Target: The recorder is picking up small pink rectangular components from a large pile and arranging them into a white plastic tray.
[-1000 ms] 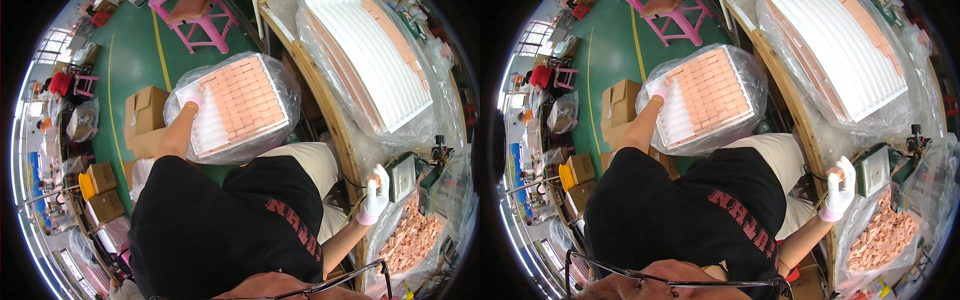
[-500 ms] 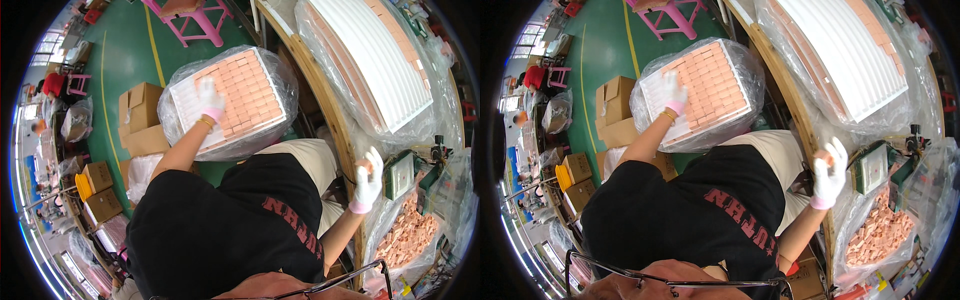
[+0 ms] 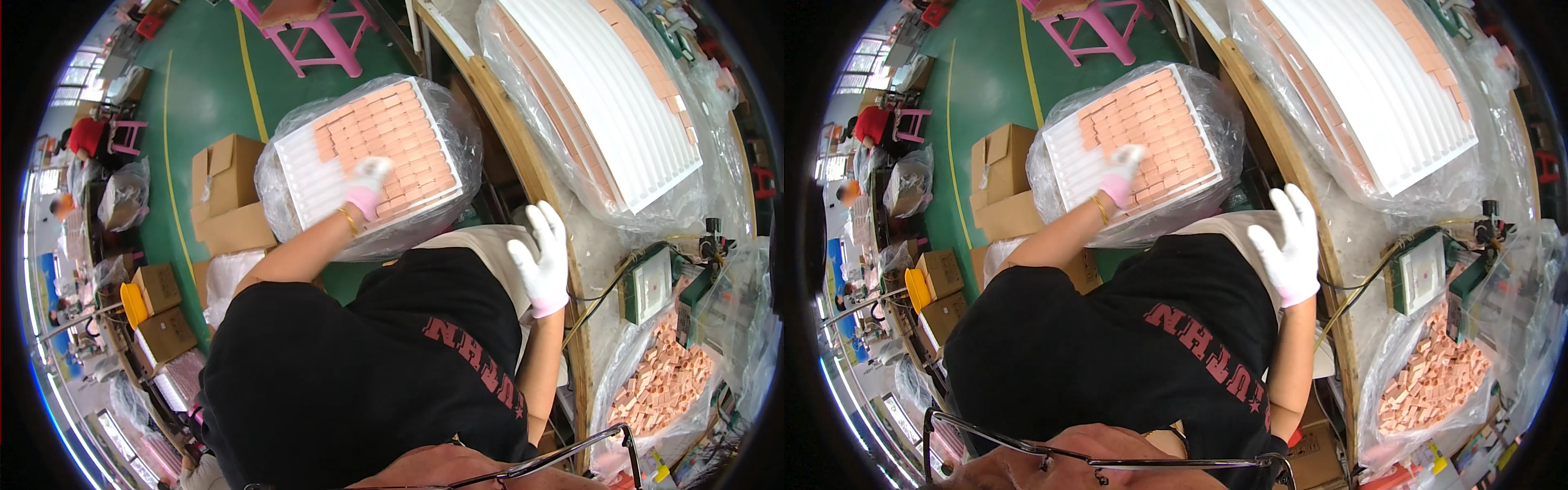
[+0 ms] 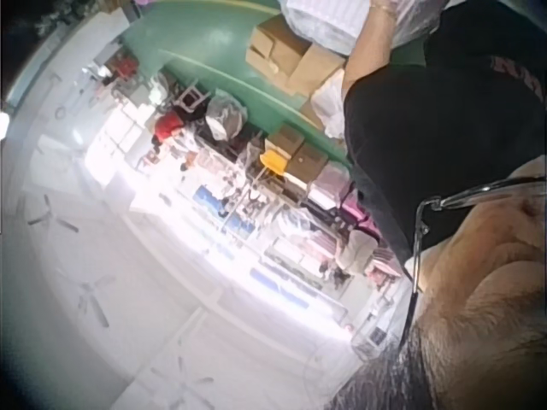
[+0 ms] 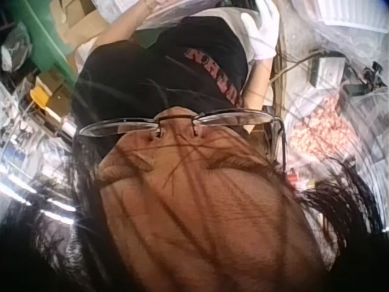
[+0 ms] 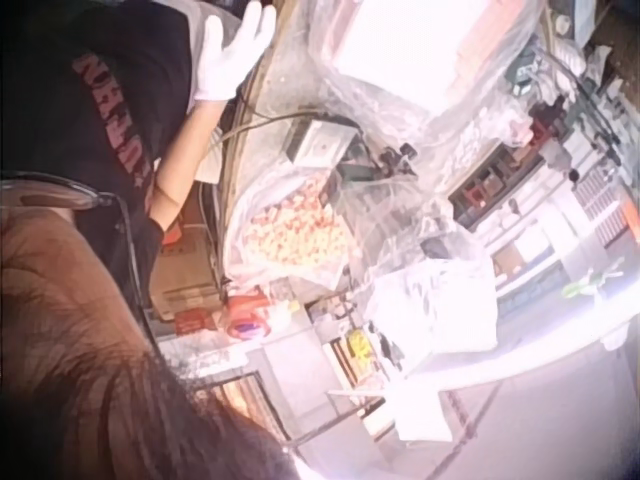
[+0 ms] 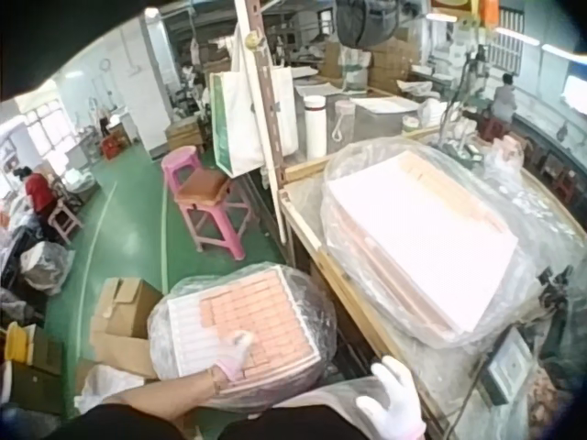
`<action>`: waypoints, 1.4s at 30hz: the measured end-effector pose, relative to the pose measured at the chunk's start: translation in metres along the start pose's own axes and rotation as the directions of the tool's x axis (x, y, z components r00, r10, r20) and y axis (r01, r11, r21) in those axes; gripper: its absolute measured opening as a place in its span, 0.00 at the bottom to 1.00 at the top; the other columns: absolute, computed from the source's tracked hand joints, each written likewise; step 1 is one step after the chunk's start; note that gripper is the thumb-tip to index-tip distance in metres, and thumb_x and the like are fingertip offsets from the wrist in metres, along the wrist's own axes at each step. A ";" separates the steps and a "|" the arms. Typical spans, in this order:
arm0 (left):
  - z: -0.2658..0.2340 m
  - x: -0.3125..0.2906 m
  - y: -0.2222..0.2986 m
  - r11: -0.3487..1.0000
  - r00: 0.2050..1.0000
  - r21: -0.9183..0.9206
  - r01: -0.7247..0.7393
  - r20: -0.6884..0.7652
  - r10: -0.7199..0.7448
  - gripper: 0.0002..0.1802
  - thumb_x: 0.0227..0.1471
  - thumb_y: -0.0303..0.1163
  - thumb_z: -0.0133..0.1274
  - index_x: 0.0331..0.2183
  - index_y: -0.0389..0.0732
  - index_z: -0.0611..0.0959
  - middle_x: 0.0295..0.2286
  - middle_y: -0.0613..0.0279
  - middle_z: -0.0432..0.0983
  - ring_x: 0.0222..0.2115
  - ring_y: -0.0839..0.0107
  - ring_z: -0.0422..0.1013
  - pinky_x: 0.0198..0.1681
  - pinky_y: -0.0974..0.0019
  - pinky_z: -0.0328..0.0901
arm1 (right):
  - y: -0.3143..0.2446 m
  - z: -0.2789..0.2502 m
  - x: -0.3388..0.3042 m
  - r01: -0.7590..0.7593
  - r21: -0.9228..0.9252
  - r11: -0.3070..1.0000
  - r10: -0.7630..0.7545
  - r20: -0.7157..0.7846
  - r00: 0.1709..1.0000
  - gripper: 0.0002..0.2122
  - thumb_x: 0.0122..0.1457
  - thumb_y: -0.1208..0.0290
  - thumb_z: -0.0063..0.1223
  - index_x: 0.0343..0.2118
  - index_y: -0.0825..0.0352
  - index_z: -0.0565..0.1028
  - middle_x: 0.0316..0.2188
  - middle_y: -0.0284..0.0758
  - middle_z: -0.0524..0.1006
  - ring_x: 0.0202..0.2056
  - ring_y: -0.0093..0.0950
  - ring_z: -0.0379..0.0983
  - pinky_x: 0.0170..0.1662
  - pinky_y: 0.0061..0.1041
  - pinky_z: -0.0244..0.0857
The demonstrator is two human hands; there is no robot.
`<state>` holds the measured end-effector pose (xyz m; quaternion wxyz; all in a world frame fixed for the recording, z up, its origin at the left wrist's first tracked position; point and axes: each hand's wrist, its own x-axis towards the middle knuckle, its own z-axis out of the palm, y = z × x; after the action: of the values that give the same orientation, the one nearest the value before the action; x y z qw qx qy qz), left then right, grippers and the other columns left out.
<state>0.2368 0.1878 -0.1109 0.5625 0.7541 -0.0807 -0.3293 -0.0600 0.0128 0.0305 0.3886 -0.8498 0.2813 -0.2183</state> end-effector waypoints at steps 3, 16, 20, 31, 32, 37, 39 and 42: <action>-0.100 0.048 -0.046 0.956 0.880 0.268 0.122 -0.474 0.021 0.23 0.49 0.45 0.56 0.42 0.39 0.80 0.35 0.60 0.78 0.37 0.71 0.71 0.43 0.69 0.64 | 0.005 -0.010 -0.001 -0.033 -0.007 0.999 0.032 -0.053 0.998 0.23 0.49 0.68 0.60 0.49 0.67 0.71 0.53 0.46 0.65 0.52 0.41 0.64 0.55 0.34 0.59; -0.133 0.078 -0.073 0.882 0.852 0.454 0.126 -0.505 0.138 0.30 0.56 0.51 0.40 0.47 0.35 0.76 0.43 0.43 0.73 0.46 0.55 0.69 0.50 0.63 0.61 | 0.007 -0.017 -0.017 -0.215 0.145 0.966 0.230 -0.094 0.969 0.20 0.53 0.70 0.56 0.50 0.66 0.70 0.53 0.40 0.66 0.49 0.32 0.67 0.47 0.28 0.64; -0.163 0.101 -0.122 0.596 0.863 0.726 0.344 -0.495 0.104 0.31 0.57 0.52 0.36 0.50 0.38 0.74 0.46 0.45 0.71 0.49 0.54 0.66 0.53 0.61 0.57 | 0.006 -0.013 -0.017 -0.203 0.154 0.967 0.219 -0.092 0.971 0.20 0.53 0.71 0.56 0.50 0.66 0.70 0.52 0.40 0.67 0.48 0.31 0.68 0.47 0.27 0.64; -0.064 0.054 0.028 0.961 0.928 -0.275 -0.034 -0.365 -0.072 0.37 0.59 0.58 0.31 0.54 0.37 0.67 0.53 0.55 0.64 0.53 0.63 0.60 0.59 0.64 0.52 | 0.017 -0.015 -0.025 -0.232 0.218 0.948 0.267 -0.149 0.952 0.20 0.53 0.72 0.57 0.50 0.66 0.70 0.50 0.38 0.68 0.46 0.30 0.69 0.46 0.26 0.64; -0.061 0.060 0.029 0.956 0.935 -0.290 -0.040 -0.347 -0.066 0.36 0.60 0.58 0.30 0.54 0.36 0.67 0.53 0.55 0.64 0.53 0.62 0.60 0.59 0.64 0.52 | 0.015 -0.018 -0.025 -0.235 0.228 0.945 0.274 -0.158 0.948 0.20 0.53 0.72 0.57 0.50 0.66 0.70 0.50 0.38 0.68 0.47 0.30 0.69 0.46 0.25 0.64; -0.056 0.096 0.009 0.912 0.977 -0.398 -0.102 -0.212 0.016 0.35 0.61 0.55 0.28 0.54 0.35 0.68 0.53 0.54 0.64 0.53 0.60 0.61 0.58 0.63 0.52 | 0.004 -0.029 -0.031 -0.211 0.164 0.964 0.243 -0.207 0.948 0.19 0.52 0.66 0.59 0.46 0.68 0.73 0.47 0.43 0.72 0.53 0.39 0.64 0.57 0.34 0.56; -0.063 0.103 -0.001 0.874 0.983 -0.457 -0.163 -0.148 0.106 0.35 0.62 0.54 0.28 0.54 0.34 0.68 0.53 0.53 0.64 0.52 0.59 0.61 0.58 0.63 0.53 | 0.012 -0.028 -0.039 -0.160 0.110 0.981 0.179 -0.185 0.966 0.20 0.52 0.66 0.59 0.47 0.67 0.72 0.49 0.44 0.70 0.53 0.40 0.64 0.57 0.34 0.57; -0.005 0.115 0.039 0.807 0.761 0.073 -0.587 -0.291 0.580 0.30 0.63 0.47 0.29 0.53 0.33 0.68 0.53 0.51 0.64 0.53 0.57 0.60 0.59 0.62 0.51 | 0.018 -0.031 -0.055 -0.227 0.257 0.939 0.282 -0.204 0.937 0.20 0.52 0.67 0.59 0.48 0.67 0.71 0.49 0.42 0.70 0.50 0.35 0.67 0.52 0.29 0.62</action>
<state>0.3382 0.1209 -0.1216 0.6508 0.7260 -0.2211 -0.0208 -0.1251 0.0219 0.0267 0.4727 -0.7231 0.4070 -0.2967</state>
